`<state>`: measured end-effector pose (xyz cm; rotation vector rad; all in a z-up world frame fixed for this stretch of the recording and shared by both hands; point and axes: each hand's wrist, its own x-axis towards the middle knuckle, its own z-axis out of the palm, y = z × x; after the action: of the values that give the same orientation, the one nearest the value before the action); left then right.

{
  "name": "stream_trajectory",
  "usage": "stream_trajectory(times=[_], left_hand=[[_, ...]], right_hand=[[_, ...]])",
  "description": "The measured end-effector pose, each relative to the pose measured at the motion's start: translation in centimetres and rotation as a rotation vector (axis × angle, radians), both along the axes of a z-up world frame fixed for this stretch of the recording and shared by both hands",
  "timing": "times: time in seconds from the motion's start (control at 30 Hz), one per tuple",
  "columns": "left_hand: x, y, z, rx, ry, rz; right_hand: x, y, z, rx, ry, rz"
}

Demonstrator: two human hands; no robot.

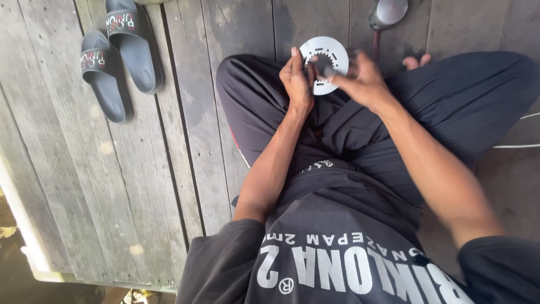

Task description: Manual sanding of a motorcycle brake disc using sandpaper to clean or resurface it.

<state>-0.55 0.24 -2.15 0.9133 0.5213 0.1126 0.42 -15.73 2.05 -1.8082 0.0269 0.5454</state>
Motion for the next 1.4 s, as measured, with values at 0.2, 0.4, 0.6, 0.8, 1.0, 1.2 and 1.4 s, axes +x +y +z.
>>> stream_trajectory(times=[0.2, 0.4, 0.6, 0.8, 1.0, 1.2, 1.4], left_hand=[[0.0, 0.3, 0.2, 0.025, 0.003, -0.01], [0.3, 0.0, -0.7, -0.022, 0.016, 0.003], [0.5, -0.5, -0.4, 0.044, 0.062, -0.018], [0.3, -0.3, 0.0, 0.053, 0.02, -0.065], [0.3, 0.1, 1.2, 0.09, -0.03, -0.259], [-0.4, -0.1, 0.6, 0.241, -0.106, -0.449], [-0.4, -0.1, 1.2, 0.309, -0.131, -0.437]], right_hand=[[-1.3, 0.7, 1.4, -0.062, -0.027, 0.155], [0.5, -0.4, -0.2, -0.006, -0.076, 0.017], [1.3, -0.8, -0.7, 0.213, -0.185, -0.142], [0.9, -0.5, 0.0, 0.133, -0.12, -0.067], [1.5, -0.8, 1.1, 0.193, -0.025, -0.188], [1.1, 0.0, 1.5, 0.189, -0.037, -0.124], [0.8, -0.9, 1.7, 0.173, -0.013, -0.105]])
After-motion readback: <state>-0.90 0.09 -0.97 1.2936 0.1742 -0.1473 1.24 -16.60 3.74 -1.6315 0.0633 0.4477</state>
